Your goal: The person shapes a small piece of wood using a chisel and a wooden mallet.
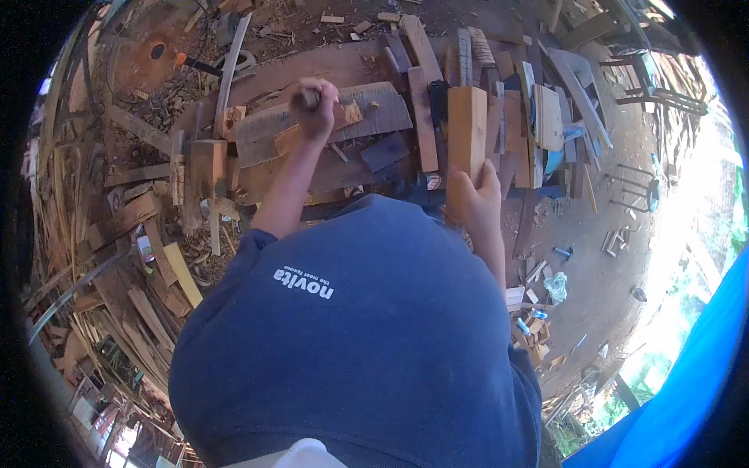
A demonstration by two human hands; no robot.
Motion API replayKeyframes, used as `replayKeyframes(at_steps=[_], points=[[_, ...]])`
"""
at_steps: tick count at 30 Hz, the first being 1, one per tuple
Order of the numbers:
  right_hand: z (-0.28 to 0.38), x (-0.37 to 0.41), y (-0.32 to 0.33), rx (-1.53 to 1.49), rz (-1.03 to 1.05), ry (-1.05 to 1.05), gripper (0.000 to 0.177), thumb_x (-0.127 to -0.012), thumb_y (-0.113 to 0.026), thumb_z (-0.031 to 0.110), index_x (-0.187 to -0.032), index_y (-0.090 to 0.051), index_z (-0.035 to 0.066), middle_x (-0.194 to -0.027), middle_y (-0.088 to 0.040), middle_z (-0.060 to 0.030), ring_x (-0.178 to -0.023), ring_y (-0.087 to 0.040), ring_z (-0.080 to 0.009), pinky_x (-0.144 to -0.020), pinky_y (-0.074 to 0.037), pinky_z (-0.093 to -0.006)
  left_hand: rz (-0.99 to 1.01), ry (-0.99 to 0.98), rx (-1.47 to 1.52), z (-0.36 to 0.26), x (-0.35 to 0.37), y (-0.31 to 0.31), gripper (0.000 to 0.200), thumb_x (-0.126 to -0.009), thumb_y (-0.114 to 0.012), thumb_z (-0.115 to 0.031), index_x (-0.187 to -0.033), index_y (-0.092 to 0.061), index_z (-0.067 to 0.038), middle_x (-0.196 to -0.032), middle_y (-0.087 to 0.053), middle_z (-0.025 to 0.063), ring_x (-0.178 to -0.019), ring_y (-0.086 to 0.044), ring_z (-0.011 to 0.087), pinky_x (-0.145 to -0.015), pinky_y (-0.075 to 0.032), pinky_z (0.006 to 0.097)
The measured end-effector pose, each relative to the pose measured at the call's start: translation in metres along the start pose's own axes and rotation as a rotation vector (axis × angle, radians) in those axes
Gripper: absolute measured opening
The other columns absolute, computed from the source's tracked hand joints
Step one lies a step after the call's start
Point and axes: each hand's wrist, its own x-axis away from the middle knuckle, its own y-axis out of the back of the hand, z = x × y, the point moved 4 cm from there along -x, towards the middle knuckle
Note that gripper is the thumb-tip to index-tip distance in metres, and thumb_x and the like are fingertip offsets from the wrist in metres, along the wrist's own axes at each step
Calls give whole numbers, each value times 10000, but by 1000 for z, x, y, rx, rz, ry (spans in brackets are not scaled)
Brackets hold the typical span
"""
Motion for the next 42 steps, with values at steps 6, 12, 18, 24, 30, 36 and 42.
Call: replayKeyframes(at_steps=[6,12,18,24,30,36,42], points=[[22,5,-19,48,28,27,261,-871,-640,189,-1005,-565,-22,-845,-618,-74,-755,-559,-115,-631,-467,-290,-116,192,160,26,-48,5,170,-832,-555,72,-862,-481,-78,-603,-541,32,-491,-543,115,-485,-460,257],[6,-2,-17,75,12,-8,300,-868,-642,229,-965,-562,-43,-848,-626,-117,-760,-576,-172,-659,-472,-329,-1023,434,41,40,-35,68,122,-792,-522,15,-800,-426,-60,-604,-523,47,-479,-510,137,-459,-443,296],[-9,-10,-35,373,133,-94,373,-869,-643,302,-926,-530,-49,-827,-635,-254,-729,-616,-287,-675,-476,-409,-1177,525,288,53,-2,107,167,-816,-512,8,-733,-386,-63,-603,-481,44,-475,-466,138,-481,-441,313],[-68,-37,-73,629,365,-146,441,-847,-650,366,-1031,-549,-22,-947,-653,-314,-960,-648,-457,-796,-514,-464,-983,370,212,32,-18,91,164,-810,-517,19,-769,-386,-70,-601,-477,35,-483,-465,131,-501,-453,321],[-48,-31,-99,1013,652,-327,542,-823,-692,400,-1188,-561,21,-1058,-666,-257,-1069,-634,-388,-885,-503,-443,-663,291,77,35,-42,58,270,-797,-536,57,-928,-358,-97,-649,-491,51,-520,-479,133,-526,-474,307],[-44,-21,-120,884,830,-126,459,-832,-672,422,-1121,-570,81,-1043,-674,-232,-1043,-639,-394,-857,-504,-466,-489,187,116,44,-47,20,186,-863,-543,36,-948,-418,-73,-635,-540,63,-503,-534,135,-477,-464,277],[-74,-42,-140,790,770,-73,437,-844,-666,401,-1116,-548,80,-1034,-672,-237,-1004,-637,-418,-845,-502,-474,-273,176,63,40,-53,-2,159,-866,-588,29,-906,-467,-66,-647,-549,49,-528,-559,133,-492,-472,267]])
